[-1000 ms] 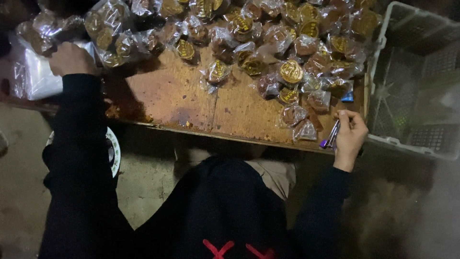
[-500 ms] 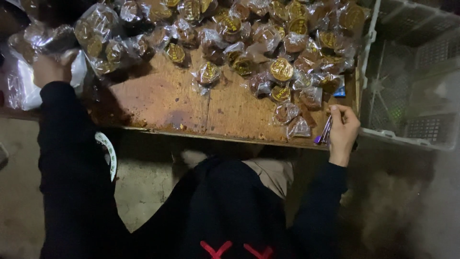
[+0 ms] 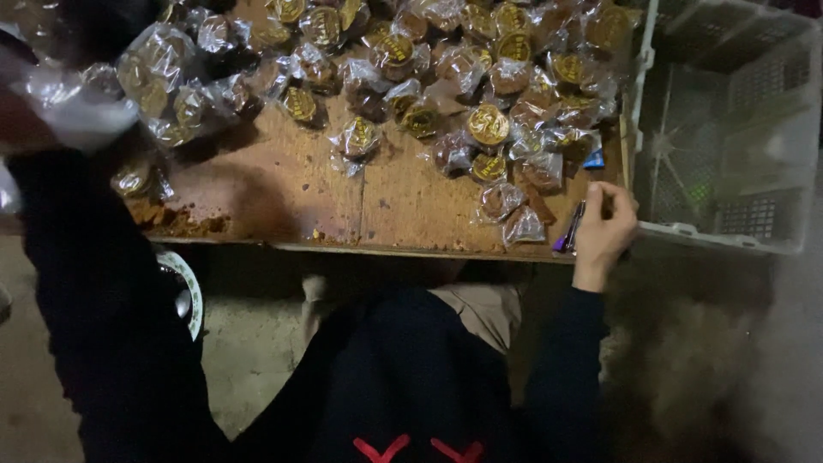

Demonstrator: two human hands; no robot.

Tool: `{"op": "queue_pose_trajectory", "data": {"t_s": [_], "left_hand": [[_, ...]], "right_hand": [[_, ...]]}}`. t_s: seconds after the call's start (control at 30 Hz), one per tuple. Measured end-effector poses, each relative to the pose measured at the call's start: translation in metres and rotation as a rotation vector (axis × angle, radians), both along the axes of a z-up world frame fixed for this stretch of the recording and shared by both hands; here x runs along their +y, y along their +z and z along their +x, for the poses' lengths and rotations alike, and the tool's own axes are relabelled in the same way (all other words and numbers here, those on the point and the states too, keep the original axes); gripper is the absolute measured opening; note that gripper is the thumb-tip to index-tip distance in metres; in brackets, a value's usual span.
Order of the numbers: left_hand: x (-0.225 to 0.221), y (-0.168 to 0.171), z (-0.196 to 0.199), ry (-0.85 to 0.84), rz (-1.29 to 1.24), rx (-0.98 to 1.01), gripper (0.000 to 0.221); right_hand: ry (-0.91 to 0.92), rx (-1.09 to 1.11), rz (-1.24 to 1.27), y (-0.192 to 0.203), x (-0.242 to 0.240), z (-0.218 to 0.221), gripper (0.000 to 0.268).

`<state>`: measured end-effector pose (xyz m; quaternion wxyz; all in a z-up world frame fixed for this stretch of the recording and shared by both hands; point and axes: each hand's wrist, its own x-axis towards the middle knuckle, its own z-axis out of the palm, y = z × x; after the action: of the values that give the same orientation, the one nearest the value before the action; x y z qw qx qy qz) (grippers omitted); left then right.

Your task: The person places small brown round items into plastic bags and seals them using a lighter. They handle the items one by one on a wooden table, occasionally reaching for new bags and setting finished items aside.

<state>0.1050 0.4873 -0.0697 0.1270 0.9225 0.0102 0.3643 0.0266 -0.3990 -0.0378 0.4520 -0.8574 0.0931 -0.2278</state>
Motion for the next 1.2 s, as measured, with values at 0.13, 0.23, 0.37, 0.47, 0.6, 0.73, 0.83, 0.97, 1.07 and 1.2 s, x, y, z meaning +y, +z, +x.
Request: {"op": "queue_pose_trajectory", "data": {"t_s": [0.13, 0.23, 0.37, 0.47, 0.6, 0.73, 0.83, 0.97, 1.07, 1.2], "left_hand": [[-0.243, 0.101, -0.014, -0.258, 0.126, -0.203, 0.026], [-0.379, 0.116, -0.031, -0.406, 0.191, -0.125, 0.015], [-0.399, 0.017, -0.046, -0.345, 0.276, 0.194, 0.024], [-0.408, -0.008, -0.089, -0.212, 0.152, 0.483, 0.038], [-0.435, 0.005, -0.114, -0.128, 0.021, 0.451, 0.03], [-0.457, 0.016, -0.127, 0.007, -0.121, 0.451, 0.02], [-0.459, 0.009, -0.121, 0.115, -0.123, 0.404, 0.026], [-0.464, 0.016, -0.121, 0.135, -0.113, 0.421, 0.022], [-0.466, 0.022, -0.119, 0.14, -0.118, 0.36, 0.014], [-0.465, 0.015, -0.127, 0.163, -0.02, 0.371, 0.023]], "right_hand": [[-0.005, -0.203, 0.056, 0.026, 0.052, -0.011, 0.011], [0.136, -0.164, 0.192, 0.042, 0.112, -0.017, 0.011], [0.301, -0.071, 0.193, 0.06, 0.139, -0.016, 0.009], [0.394, -0.05, 0.191, 0.075, 0.122, 0.01, 0.019], [0.503, -0.182, 0.083, 0.072, 0.087, 0.127, 0.016], [0.424, -0.1, -0.13, 0.025, 0.049, 0.26, 0.033], [0.263, 0.235, -0.167, 0.046, 0.096, 0.28, 0.067], [0.327, 0.432, -0.714, -0.012, 0.152, 0.294, 0.099], [0.464, 0.376, -0.724, 0.0, 0.178, 0.267, 0.085], [0.565, 0.308, -0.635, 0.014, 0.16, 0.23, 0.078]]}}
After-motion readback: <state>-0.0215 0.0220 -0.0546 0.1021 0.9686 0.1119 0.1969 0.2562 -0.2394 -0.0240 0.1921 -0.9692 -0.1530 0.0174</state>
